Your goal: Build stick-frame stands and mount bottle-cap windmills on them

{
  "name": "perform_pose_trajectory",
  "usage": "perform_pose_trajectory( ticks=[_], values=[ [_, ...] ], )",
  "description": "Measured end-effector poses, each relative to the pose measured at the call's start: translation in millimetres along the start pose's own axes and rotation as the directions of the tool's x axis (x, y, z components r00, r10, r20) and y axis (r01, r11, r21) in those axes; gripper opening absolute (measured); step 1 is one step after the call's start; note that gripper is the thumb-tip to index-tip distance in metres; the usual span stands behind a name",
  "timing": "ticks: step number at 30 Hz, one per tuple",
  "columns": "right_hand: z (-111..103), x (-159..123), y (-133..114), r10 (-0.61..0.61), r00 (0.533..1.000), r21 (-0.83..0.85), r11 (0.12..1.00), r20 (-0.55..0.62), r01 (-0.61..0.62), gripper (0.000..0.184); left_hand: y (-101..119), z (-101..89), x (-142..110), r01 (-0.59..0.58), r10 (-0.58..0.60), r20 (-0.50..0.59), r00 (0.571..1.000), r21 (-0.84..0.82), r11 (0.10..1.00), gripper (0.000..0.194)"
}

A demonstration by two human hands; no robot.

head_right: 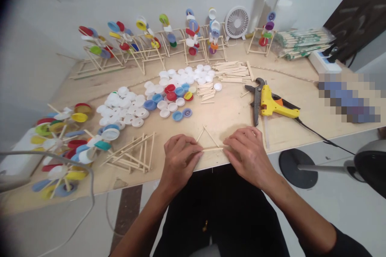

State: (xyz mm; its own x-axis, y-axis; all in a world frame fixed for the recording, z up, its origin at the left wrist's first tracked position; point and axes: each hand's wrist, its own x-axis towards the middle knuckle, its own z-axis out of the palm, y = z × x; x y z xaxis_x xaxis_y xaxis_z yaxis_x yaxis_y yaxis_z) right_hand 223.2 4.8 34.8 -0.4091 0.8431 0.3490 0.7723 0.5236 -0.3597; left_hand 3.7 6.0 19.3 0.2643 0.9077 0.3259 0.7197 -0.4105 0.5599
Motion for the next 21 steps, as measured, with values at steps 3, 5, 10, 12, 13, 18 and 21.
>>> perform_pose_trajectory(
  ticks=[3, 5, 10, 12, 13, 18, 21],
  values=[
    [3.7, -4.5, -1.2, -0.002, 1.000, 0.001, 1.000, 0.014, 0.002, 0.016, -0.2, 0.1, -0.2, -0.010, 0.010, -0.005, 1.000, -0.005, 1.000, 0.012],
    [6.3, -4.8, -2.7, -0.012, 1.000, -0.004, 1.000, 0.016, 0.012, 0.016, -0.7, 0.5, -0.6, -0.013, 0.013, -0.011, 1.000, -0.011, 1.000, 0.012],
    [9.1, -2.8, -3.1, -0.019, 1.000, -0.029, 0.999, 0.022, 0.019, 0.014, -2.2, 1.9, -1.4, -0.018, 0.017, -0.027, 0.999, -0.022, 1.000, 0.011],
    [9.1, -2.8, -2.4, -0.021, 1.000, -0.032, 0.999, 0.023, 0.022, 0.014, -2.7, 2.2, -1.5, -0.021, 0.020, -0.030, 0.999, -0.023, 1.000, 0.011],
    [9.1, -2.9, -2.1, -0.022, 1.000, -0.033, 0.999, 0.022, 0.023, 0.014, -2.8, 2.3, -1.5, -0.022, 0.021, -0.030, 0.999, -0.024, 0.999, 0.011],
    [9.2, -2.9, -0.9, -0.027, 0.999, -0.037, 0.999, 0.027, 0.028, 0.013, -2.6, 2.0, -1.1, -0.022, 0.021, -0.026, 0.999, -0.028, 0.999, 0.011],
    [9.0, -2.6, -1.0, -0.036, 0.999, -0.038, 0.999, 0.023, 0.037, 0.012, -2.0, 1.5, -0.9, -0.019, 0.018, -0.022, 1.000, -0.027, 0.999, 0.011]
  ],
)
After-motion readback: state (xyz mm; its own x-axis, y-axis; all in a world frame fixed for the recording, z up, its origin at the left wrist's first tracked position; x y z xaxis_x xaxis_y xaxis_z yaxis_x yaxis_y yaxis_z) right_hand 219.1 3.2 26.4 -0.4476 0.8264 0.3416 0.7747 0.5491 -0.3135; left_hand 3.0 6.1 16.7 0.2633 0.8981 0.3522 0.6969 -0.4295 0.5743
